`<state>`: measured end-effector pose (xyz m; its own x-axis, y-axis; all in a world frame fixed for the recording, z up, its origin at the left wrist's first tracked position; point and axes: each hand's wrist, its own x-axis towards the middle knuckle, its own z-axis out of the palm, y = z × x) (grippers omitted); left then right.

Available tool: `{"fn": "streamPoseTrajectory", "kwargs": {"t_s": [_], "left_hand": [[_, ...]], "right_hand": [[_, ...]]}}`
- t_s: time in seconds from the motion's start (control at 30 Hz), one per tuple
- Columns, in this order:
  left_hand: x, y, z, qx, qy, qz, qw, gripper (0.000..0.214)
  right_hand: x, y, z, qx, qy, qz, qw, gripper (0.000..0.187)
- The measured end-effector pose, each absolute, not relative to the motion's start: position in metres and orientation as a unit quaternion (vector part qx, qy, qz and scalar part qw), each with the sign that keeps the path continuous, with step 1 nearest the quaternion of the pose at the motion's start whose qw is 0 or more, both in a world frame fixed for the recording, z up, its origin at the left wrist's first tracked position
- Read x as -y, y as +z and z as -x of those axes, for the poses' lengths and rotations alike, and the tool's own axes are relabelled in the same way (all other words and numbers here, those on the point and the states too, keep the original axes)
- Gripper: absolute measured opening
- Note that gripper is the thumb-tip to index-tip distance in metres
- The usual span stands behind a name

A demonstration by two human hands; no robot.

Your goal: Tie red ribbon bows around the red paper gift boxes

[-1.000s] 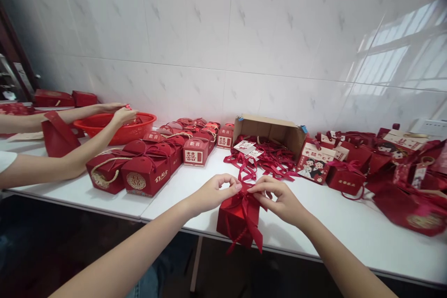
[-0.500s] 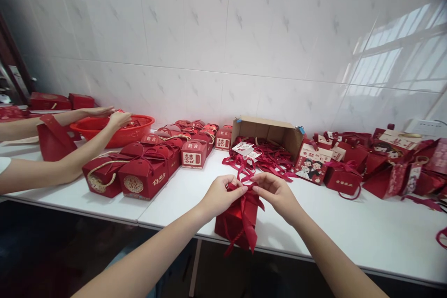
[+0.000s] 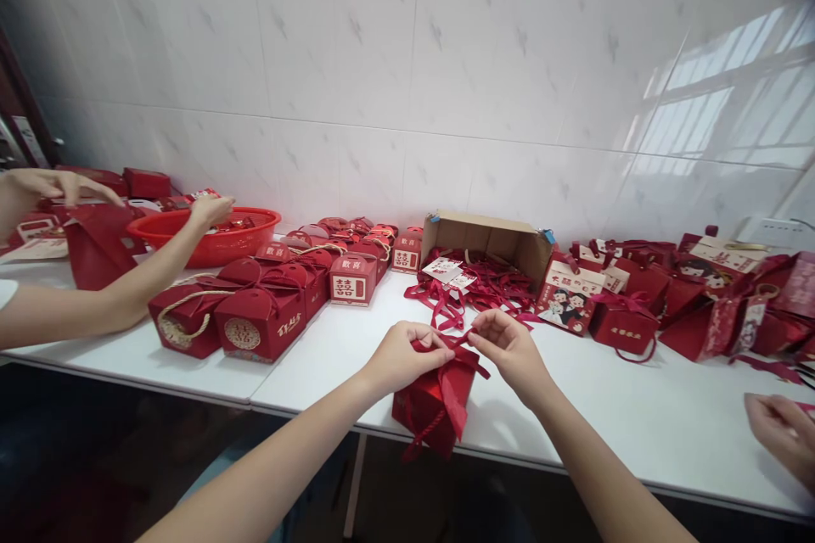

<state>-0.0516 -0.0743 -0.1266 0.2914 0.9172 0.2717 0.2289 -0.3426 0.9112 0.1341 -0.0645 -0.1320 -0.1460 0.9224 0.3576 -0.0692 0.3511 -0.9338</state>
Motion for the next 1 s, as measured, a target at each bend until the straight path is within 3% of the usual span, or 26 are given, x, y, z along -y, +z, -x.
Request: {"fn": "streamPoseTrajectory", "kwargs": {"t_s": [0.7, 0.87, 0.93, 1.0], "left_hand": [[0.078, -0.135, 0.049, -0.397, 0.436, -0.716, 0.374, 0.053], [0.079, -0.132, 0.054, -0.397, 0.442, -0.719, 0.361, 0.036], [0.083, -0.129, 0.065, -0.41, 0.462, -0.717, 0.323, 0.023], [0.095, -0.128, 0.084, -0.442, 0.477, -0.706, 0.281, 0.031]], "right_hand": [[0.054, -0.142, -0.134, 0.561, 0.442, 0.349, 0.607, 0.049], [0.058, -0.139, -0.15, 0.609, 0.427, 0.352, 0.568, 0.033], [0.064, -0.144, -0.166, 0.651, 0.407, 0.361, 0.529, 0.044], [0.073, -0.156, -0.183, 0.682, 0.384, 0.381, 0.492, 0.062]]}}
